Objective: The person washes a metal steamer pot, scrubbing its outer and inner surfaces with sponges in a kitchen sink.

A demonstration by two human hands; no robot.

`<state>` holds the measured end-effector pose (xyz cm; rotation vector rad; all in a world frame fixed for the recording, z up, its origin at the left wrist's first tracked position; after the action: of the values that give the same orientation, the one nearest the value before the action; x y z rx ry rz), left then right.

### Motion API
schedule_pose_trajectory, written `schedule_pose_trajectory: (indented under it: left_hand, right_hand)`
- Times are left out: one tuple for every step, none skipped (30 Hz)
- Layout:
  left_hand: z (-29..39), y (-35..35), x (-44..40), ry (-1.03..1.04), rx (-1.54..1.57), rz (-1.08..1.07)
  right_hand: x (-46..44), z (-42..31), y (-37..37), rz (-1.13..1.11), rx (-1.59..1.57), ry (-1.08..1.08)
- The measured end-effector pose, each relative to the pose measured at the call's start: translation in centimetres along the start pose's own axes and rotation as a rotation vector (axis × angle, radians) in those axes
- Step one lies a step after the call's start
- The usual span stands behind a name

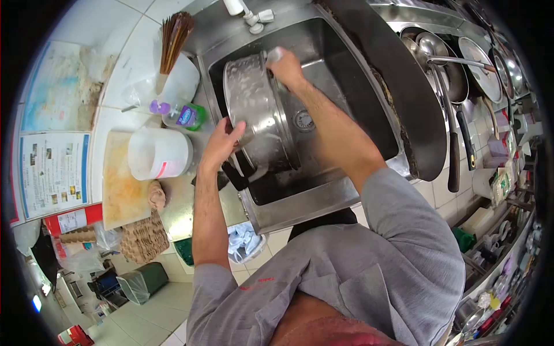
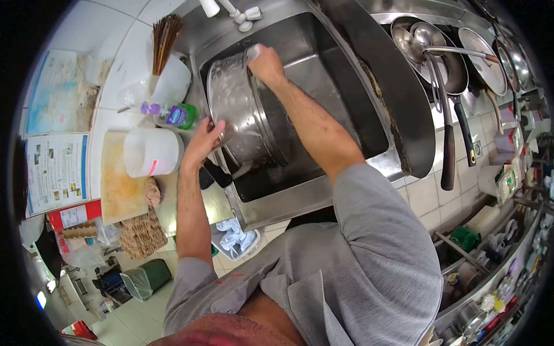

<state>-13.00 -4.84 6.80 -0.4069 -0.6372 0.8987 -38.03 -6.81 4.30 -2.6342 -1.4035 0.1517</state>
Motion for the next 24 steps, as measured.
schedule_pose_trajectory:
  left_hand:
    - [0.6,-0.1,-1.9,0.022,-0.078,-0.040]
    - [-0.6,-0.1,-6.1,0.189,0.021,0.062]
    - [0.8,-0.2,-8.1,0.205,0.022,0.067]
    - [1.3,-0.8,-10.0,0.076,-0.081,0.169]
    - [1.6,-1.3,-11.2,-0.056,-0.181,0.266]
    - [3.0,-0.6,-12.1,-0.037,-0.175,0.261]
    - [4.1,0.7,-12.8,-0.051,-0.111,0.190]
    - [4.9,2.1,-13.3,-0.067,-0.049,0.117]
    - [6.1,3.5,-14.2,-0.052,-0.050,0.112]
    - [8.1,5.6,-15.1,0.078,-0.253,0.099]
    - [9.8,7.7,-15.6,0.211,-0.456,0.087]
    - [11.4,9.2,-15.2,0.308,-0.474,0.094]
    - [13.0,10.6,-14.3,0.402,-0.487,0.101]
    - [13.5,11.4,-13.5,0.406,-0.470,0.094]
    - [13.4,11.6,-12.0,0.405,-0.468,0.085]
    - [13.2,11.2,-9.9,0.446,-0.348,0.113]
    - [12.7,10.6,-7.6,0.486,-0.232,0.145]
    - [10.8,10.5,-5.3,0.523,-0.200,0.210]
    - [8.5,10.4,-2.9,0.563,-0.171,0.278]
    - [5.7,10.7,-1.0,0.495,-0.088,0.254]
    - [3.6,11.0,0.2,0.418,0.001,0.229]
    - [3.5,10.9,1.0,0.391,-0.001,0.232]
    - [3.6,10.3,1.5,0.284,0.081,0.232]
    - [3.5,9.8,1.2,0.190,0.167,0.240]
  right_hand:
    - [0.0,0.7,0.8,-0.011,0.052,-0.024]
    - [1.5,1.0,0.8,0.014,-0.018,-0.036]
    - [3.3,1.1,0.4,0.038,-0.019,-0.036]
    - [4.9,1.2,-0.1,0.113,-0.038,-0.055]
    - [7.2,0.1,-1.4,0.100,-0.106,0.001]
    - [8.9,-0.6,-2.7,0.136,-0.111,-0.021]
    - [9.8,-0.2,-3.8,0.151,-0.104,-0.027]
    - [10.6,0.7,-5.2,0.218,-0.172,-0.031]
    - [11.2,1.6,-6.7,0.286,-0.242,-0.041]
    - [11.8,2.7,-7.8,0.301,-0.243,-0.046]
    - [12.6,4.1,-9.7,0.399,-0.227,-0.029]
    - [13.4,4.9,-11.2,0.497,-0.209,-0.013]
    - [14.2,4.5,-11.8,0.511,-0.204,-0.017]
    - [15.5,4.0,-12.5,0.551,-0.170,-0.055]
    - [16.9,3.5,-12.9,0.585,-0.137,-0.087]
    - [18.1,2.8,-13.1,0.645,-0.069,-0.183]
    - [18.1,2.8,-13.3,0.645,-0.070,-0.176]
    - [18.0,1.9,-13.5,0.620,-0.022,-0.254]
    - [17.5,1.2,-13.5,0.595,0.022,-0.334]
    - [14.4,1.9,-13.9,0.585,0.005,-0.325]
    - [10.1,2.8,-14.5,0.586,0.168,-0.148]
    - [4.9,4.4,-14.9,0.487,0.083,-0.010]
    - [0.5,6.3,-14.7,0.385,0.001,0.128]
    - [-2.3,7.5,-14.1,0.401,-0.053,0.121]
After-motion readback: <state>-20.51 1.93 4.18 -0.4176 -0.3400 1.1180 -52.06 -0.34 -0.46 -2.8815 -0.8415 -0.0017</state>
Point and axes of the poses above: each hand's wrist, its own x-axis away from the middle knuckle, its own y-axis out of the palm, z = x × y, the point moved 8 cm from there along -x, towards the middle knuckle, and after that the axes turned 7 degrees about -x, right-handed, at the moved point
